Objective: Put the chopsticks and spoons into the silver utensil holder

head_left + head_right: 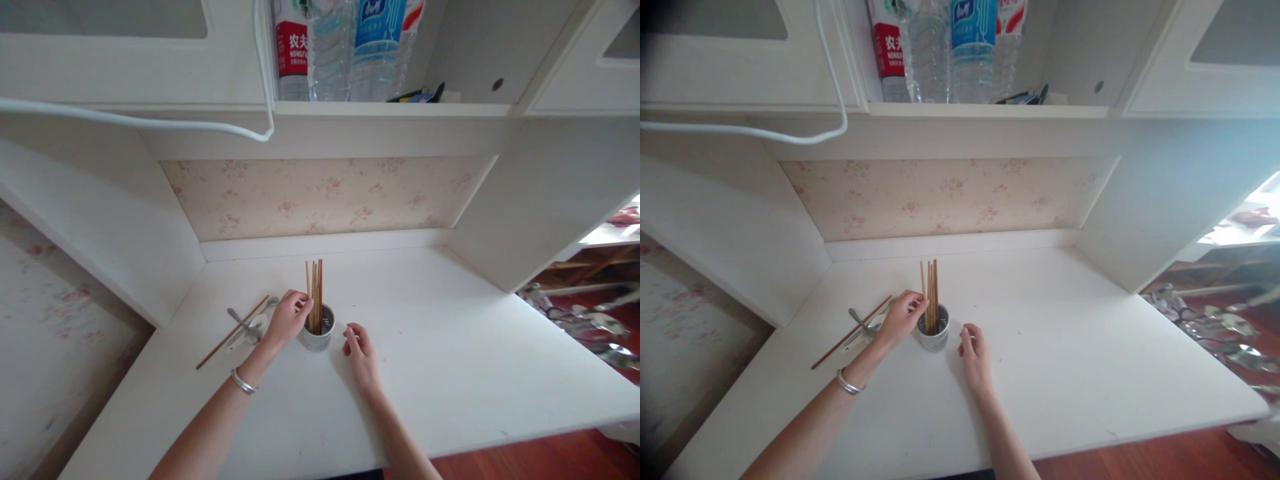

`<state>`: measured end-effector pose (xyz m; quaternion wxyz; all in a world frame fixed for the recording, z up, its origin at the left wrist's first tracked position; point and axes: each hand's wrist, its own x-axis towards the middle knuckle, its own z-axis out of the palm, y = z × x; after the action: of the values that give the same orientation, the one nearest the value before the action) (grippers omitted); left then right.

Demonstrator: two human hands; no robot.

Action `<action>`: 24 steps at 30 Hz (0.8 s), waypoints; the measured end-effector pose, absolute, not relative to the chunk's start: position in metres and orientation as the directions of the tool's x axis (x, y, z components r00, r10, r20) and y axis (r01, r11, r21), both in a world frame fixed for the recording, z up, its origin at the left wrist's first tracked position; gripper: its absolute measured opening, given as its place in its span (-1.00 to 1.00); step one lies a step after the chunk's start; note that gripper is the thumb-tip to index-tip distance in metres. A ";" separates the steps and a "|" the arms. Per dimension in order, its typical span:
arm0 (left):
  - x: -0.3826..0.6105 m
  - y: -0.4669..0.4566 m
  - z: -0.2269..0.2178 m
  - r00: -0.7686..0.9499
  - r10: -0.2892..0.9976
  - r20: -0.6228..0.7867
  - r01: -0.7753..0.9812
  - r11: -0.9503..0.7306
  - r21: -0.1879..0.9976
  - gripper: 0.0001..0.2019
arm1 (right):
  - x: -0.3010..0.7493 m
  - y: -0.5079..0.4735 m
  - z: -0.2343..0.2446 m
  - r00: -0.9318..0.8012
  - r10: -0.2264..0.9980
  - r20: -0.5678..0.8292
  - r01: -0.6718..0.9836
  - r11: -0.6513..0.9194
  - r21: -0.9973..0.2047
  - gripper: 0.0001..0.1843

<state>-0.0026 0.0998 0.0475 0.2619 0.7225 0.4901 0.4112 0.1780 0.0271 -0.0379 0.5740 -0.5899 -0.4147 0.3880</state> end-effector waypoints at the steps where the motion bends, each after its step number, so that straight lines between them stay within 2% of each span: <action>1: -0.002 0.100 0.050 0.185 0.919 0.349 0.508 -0.394 0.766 -0.72 | 0.178 0.027 -0.038 0.353 0.936 0.018 0.046 0.002 -0.999 -0.57; 14: -0.003 0.096 0.071 0.300 0.864 0.404 0.731 -0.480 0.484 -0.76 | 0.179 0.027 -0.038 0.346 0.938 0.003 0.032 -0.009 -0.999 -0.64; 24: -0.002 0.097 0.064 0.296 0.876 0.381 0.791 -0.448 0.417 -0.74 | 0.179 0.029 -0.047 0.349 0.937 0.025 0.048 0.009 -0.999 -0.60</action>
<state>-0.0025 0.0967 0.0640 0.0744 0.8015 0.5199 0.2860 0.1791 0.0293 -0.0474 0.5738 -0.5877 -0.4188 0.3873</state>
